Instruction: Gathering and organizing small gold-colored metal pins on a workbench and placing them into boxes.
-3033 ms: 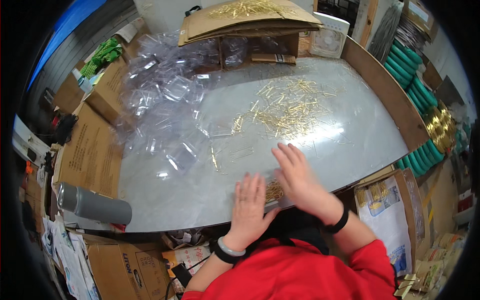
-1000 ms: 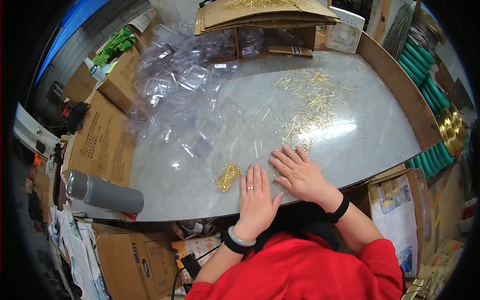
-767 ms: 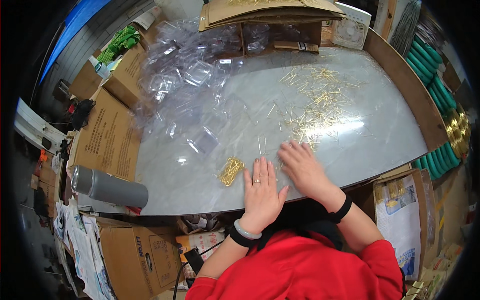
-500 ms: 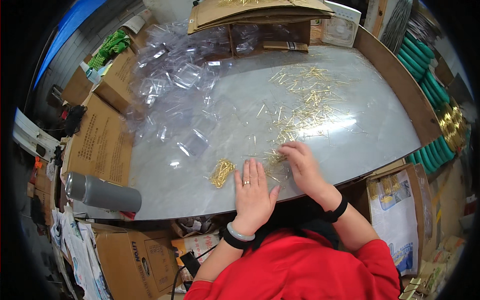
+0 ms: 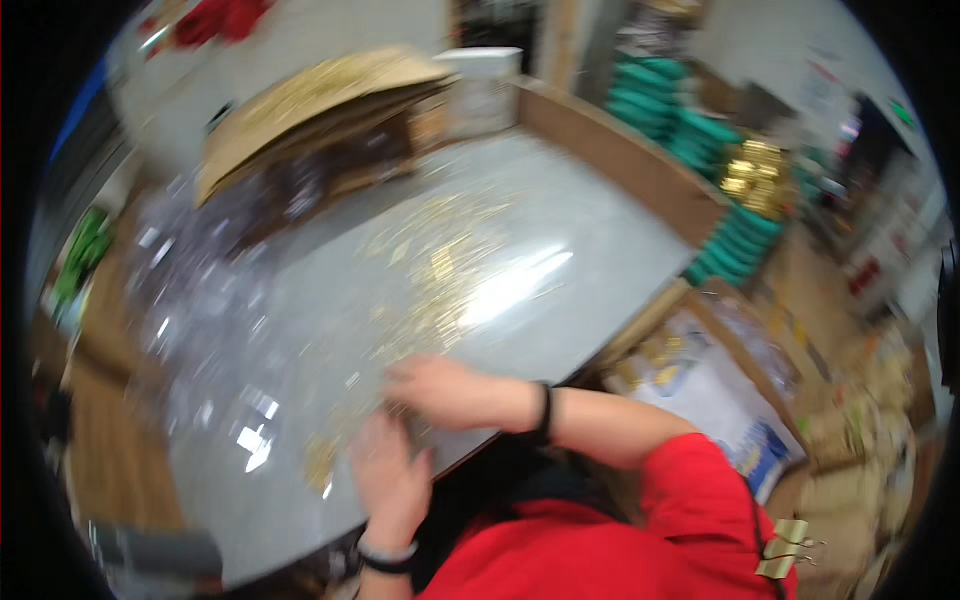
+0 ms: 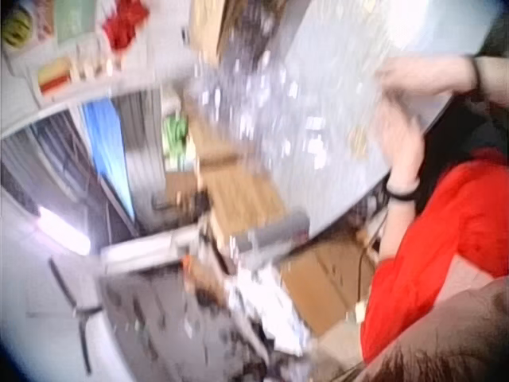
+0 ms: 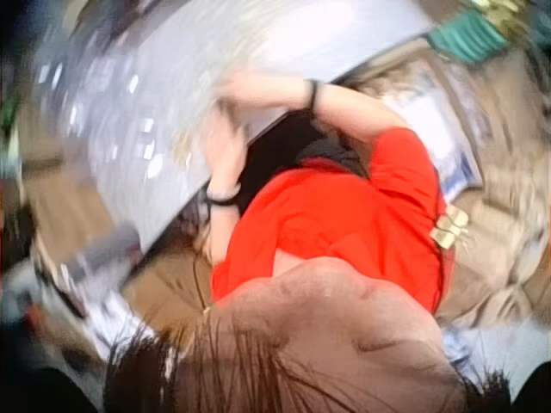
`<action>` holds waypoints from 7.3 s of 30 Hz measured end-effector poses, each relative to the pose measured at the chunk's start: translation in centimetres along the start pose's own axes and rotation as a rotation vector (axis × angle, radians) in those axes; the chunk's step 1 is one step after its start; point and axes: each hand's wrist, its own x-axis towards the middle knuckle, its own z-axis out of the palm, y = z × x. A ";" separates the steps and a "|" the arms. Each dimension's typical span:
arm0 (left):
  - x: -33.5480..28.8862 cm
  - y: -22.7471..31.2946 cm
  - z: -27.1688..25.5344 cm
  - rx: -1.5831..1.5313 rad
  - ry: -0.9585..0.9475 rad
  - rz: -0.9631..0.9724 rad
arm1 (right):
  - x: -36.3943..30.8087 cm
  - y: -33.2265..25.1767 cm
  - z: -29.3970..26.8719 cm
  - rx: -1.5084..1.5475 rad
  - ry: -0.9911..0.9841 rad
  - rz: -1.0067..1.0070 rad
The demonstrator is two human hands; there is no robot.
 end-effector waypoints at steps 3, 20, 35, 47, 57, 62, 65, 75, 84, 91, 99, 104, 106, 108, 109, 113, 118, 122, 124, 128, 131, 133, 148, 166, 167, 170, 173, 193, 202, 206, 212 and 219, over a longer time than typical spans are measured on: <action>1.0 0.0 0.4 0.049 -0.092 -0.035 | 2.1 3.8 0.9 -0.188 -0.111 0.187; 0.5 2.4 -1.3 0.142 0.088 0.091 | 2.3 5.5 2.1 -0.312 -0.109 0.356; 0.6 1.3 0.7 0.103 0.025 -0.073 | 0.3 3.4 -0.4 0.017 -0.097 0.220; 0.0 1.0 1.5 0.010 0.181 -0.036 | 0.2 2.0 -2.1 0.030 -0.196 0.176; 0.6 1.1 1.0 0.108 0.130 -0.010 | 0.1 2.9 -1.9 -0.045 -0.086 0.119; 0.6 0.9 1.1 0.084 0.122 -0.031 | -0.8 0.8 -1.0 -0.058 0.110 0.292; -0.1 0.3 1.5 -0.061 0.088 -0.024 | -2.6 -1.5 -2.6 -0.095 -0.060 0.335; -0.7 1.4 1.1 -1.547 0.095 -0.015 | -4.5 -8.7 1.4 -0.213 0.214 0.477; -2.4 -1.2 0.9 -0.988 0.174 -0.160 | -5.2 -7.2 0.0 -0.170 0.168 0.428; -1.2 -1.5 -1.1 -0.285 0.029 0.002 | -5.2 -4.2 0.4 0.046 0.135 0.180; 0.0 -1.4 -0.5 -0.205 0.045 0.009 | -6.7 -4.5 -1.6 -0.011 0.274 0.291; 1.5 -0.2 0.0 -0.182 0.098 0.058 | -6.6 -4.3 0.0 -0.006 0.189 0.266; 1.3 0.0 0.5 -0.196 0.126 0.058 | -5.4 -4.8 -0.1 0.143 0.186 0.191; 1.1 0.1 0.7 -0.205 0.165 0.067 | -4.8 -4.1 -0.6 0.298 0.150 0.202; 0.9 0.1 0.9 -0.203 0.190 0.067 | -4.3 -3.5 -1.0 0.235 0.124 0.281; 1.0 0.4 0.8 -0.200 0.256 0.067 | -1.1 -0.5 -1.9 0.036 -0.083 0.459; 1.0 0.3 0.7 -0.261 0.294 0.050 | 2.2 1.3 -1.3 0.200 -0.205 0.069; 0.9 0.2 0.7 -0.249 0.303 0.077 | 2.6 2.5 -0.3 -0.075 -0.123 -0.089; 0.8 0.0 1.1 -0.247 0.316 0.071 | 2.6 1.9 -1.0 -0.017 -0.152 -0.100; 0.7 0.3 1.0 -0.280 0.365 0.010 | 1.9 1.2 -2.8 0.217 -0.370 0.095; 0.6 0.1 1.4 -0.262 0.364 0.019 | 1.6 1.3 -3.3 0.256 -0.335 0.111; 0.7 0.1 1.3 -0.270 0.369 0.028 | 1.7 1.8 -3.5 0.225 -0.246 0.157; 0.5 -0.2 1.2 -0.295 0.339 0.033 | 5.5 0.6 -2.9 0.072 -0.372 -0.046; 0.7 -0.5 1.5 -0.206 0.318 -0.004 | 2.1 2.2 -1.9 0.214 -0.181 0.118; 0.8 -0.4 1.4 -0.206 0.308 -0.008 | 2.0 2.3 -2.2 0.196 -0.190 0.126; 0.6 -0.5 1.4 -0.200 0.288 -0.037 | 0.5 0.8 -3.6 0.093 -0.123 0.169; 0.6 -0.6 1.5 -0.188 0.289 -0.056 | -2.2 -2.9 -5.4 -0.216 -0.264 0.389; 0.6 -0.6 0.5 -0.395 0.222 0.059 | -5.1 -2.4 0.9 0.139 0.271 0.266; 0.2 -1.4 -0.2 -0.571 0.254 0.064 | -5.9 -3.7 -0.2 0.073 0.131 0.259; -0.7 -2.2 -0.8 -0.398 0.226 0.094 | -5.7 -3.5 -0.2 0.116 0.149 0.254; -0.8 -1.9 -0.1 -0.311 0.213 0.018 | -4.1 -4.4 -0.3 0.080 0.090 0.141; -0.2 -1.7 0.2 -0.426 0.185 0.041 | -5.2 -4.1 0.5 0.066 0.168 0.196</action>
